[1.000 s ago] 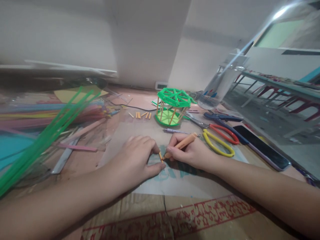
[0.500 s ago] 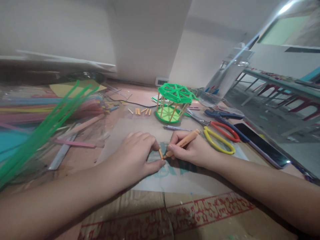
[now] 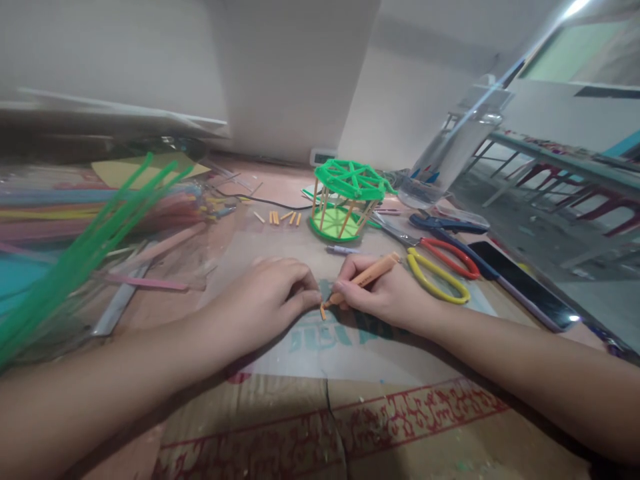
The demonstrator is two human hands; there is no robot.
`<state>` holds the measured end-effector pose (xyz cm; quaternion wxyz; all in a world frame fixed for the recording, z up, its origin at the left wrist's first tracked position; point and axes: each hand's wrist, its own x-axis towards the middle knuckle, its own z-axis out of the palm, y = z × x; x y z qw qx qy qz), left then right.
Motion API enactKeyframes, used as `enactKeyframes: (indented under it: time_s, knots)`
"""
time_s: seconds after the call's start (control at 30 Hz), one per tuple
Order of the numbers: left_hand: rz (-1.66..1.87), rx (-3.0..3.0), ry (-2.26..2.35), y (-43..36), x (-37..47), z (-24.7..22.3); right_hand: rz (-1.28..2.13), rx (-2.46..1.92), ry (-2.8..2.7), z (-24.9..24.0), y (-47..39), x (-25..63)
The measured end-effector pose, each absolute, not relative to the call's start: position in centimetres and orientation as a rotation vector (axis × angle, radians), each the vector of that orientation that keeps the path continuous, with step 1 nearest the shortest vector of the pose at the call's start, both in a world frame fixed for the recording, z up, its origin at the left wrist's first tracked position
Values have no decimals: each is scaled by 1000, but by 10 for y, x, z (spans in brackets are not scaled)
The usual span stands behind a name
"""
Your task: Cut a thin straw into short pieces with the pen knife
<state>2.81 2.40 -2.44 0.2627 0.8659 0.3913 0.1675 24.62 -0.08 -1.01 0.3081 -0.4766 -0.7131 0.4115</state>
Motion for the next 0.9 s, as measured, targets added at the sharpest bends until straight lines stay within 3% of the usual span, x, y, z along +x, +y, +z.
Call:
enactKeyframes:
  time_s: [0.9]
  knots:
    - [522,2392,1073,26,32,-28,1237,-1190,-1924,-6,-4,248]
